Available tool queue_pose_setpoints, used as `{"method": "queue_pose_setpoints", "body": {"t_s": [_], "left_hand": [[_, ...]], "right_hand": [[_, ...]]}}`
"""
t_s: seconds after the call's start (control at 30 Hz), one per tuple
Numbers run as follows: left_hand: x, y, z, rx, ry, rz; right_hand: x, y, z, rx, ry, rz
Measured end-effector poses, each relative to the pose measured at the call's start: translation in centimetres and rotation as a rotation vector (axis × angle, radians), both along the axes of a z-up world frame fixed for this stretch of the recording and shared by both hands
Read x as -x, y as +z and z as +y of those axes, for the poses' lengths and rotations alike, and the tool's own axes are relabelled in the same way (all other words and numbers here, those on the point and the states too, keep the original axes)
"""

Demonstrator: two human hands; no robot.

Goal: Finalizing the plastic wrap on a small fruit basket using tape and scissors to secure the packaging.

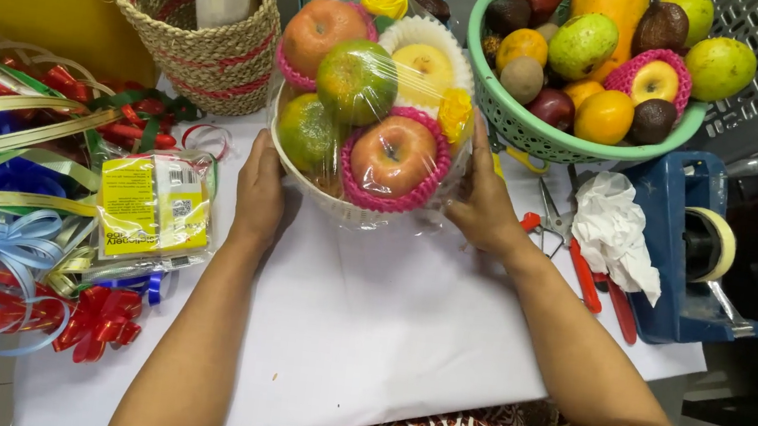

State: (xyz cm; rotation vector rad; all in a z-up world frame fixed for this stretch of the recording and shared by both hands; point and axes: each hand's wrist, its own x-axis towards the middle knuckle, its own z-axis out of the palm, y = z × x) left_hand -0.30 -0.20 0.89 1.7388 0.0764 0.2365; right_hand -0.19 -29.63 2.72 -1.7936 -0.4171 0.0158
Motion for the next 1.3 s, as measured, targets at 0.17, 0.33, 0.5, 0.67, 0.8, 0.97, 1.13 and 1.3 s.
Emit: {"method": "queue_pose_setpoints", "body": {"t_s": [0.17,0.33,0.5,0.67,0.8,0.97,1.13,1.3], "left_hand": [[-0.2,-0.5,0.2,-0.033,0.010,-0.045],[-0.9,-1.7,0.8,-0.077,-0.008,-0.120],[-0.7,-1.9,0.4,-0.065,0.043,-0.053],[-0.2,-1.4,-0.4,-0.165,0.054,-0.081],[-0.2,-1.1,-0.4,-0.192,0.036,-0.083],[0.0,-1.2,-0.4,-0.148,0.018,-0.039],[0.0,-0.7,-0.6,-0.147,0.031,-0.031],[-0.3,-1.1,-0.4,-0.148,0.033,0.001]], "right_hand": [[-0.7,-1.2,-0.5,-0.179,0.117,-0.023],[-1.6,-2.7,-1.1,-0.208,0.171,-0.038],[-2.5,-4.3,-2.1,-0.282,0.213,0.017],[-2.4,-5.6,-2.4,-0.315,0.229,0.025],[-2.2,-5.3,-2.4,-0.284,0.186,0.025],[-1.5,-3.4,-1.7,-0.252,0.121,-0.024],[-2.3,-3.4,-2.9,-0.128,-0.090,-0.145],[-1.3,-0.4,-3.5,-0.123,-0.184,-0.184]]}}
